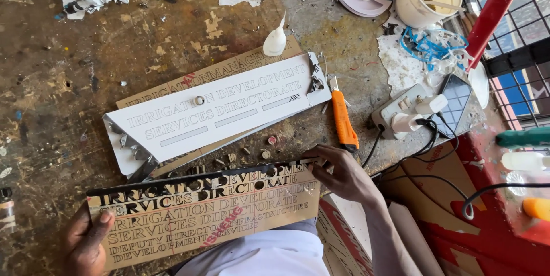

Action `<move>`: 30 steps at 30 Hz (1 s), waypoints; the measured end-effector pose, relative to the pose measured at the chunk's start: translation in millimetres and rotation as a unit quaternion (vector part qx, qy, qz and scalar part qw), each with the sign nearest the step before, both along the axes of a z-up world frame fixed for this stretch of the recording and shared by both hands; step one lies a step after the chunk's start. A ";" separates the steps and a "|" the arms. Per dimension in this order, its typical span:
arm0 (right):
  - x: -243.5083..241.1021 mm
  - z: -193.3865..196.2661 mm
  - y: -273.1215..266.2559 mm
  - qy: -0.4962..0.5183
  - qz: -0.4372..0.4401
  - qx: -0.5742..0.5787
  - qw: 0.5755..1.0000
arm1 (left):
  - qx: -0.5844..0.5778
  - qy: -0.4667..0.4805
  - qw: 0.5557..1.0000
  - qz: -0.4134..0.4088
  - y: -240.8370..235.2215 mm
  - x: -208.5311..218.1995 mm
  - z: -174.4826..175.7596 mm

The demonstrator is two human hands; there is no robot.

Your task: Preparing and aligning a paper stencil on a sign board, using a utility knife for trimming.

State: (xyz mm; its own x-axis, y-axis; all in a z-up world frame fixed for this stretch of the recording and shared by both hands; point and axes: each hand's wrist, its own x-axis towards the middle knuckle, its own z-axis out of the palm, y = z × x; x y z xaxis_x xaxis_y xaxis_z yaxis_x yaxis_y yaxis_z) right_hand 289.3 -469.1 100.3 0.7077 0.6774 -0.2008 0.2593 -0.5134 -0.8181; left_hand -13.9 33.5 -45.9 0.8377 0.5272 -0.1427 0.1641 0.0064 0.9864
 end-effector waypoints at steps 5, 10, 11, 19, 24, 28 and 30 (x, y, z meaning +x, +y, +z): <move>-3.8 7.0 5.7 -0.060 0.023 0.003 0.998 | 0.005 0.009 1.000 -0.012 -7.4 11.3 21.4; -3.5 13.6 5.0 -0.125 0.068 -0.055 0.988 | 0.015 0.018 1.000 0.000 -10.2 10.3 27.1; -4.4 13.0 4.7 -0.173 0.084 -0.048 0.980 | 0.026 0.010 1.000 -0.008 -7.9 9.3 23.7; -11.0 8.7 9.8 -0.268 0.092 -0.038 0.958 | 0.022 0.016 0.999 -0.018 -8.8 10.3 17.9; -7.6 8.9 0.3 -0.125 0.038 -0.011 0.991 | 0.050 -0.023 0.998 -0.025 -6.9 7.1 7.4; -9.5 5.0 2.9 -0.081 -0.003 0.019 0.997 | 0.045 -0.006 0.999 -0.021 -18.2 16.0 28.4; -11.7 7.6 6.3 -0.047 -0.029 0.028 0.998 | 0.001 0.006 1.000 0.013 -24.0 19.1 35.1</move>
State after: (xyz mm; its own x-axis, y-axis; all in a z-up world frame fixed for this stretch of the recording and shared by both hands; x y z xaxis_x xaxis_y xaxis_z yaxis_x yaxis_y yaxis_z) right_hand 277.6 -462.8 107.9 0.7598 0.6432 -0.0946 0.3083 -0.4846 -0.8186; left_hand 5.2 9.5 -10.8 0.8220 0.5491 -0.1511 0.1755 0.0082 0.9845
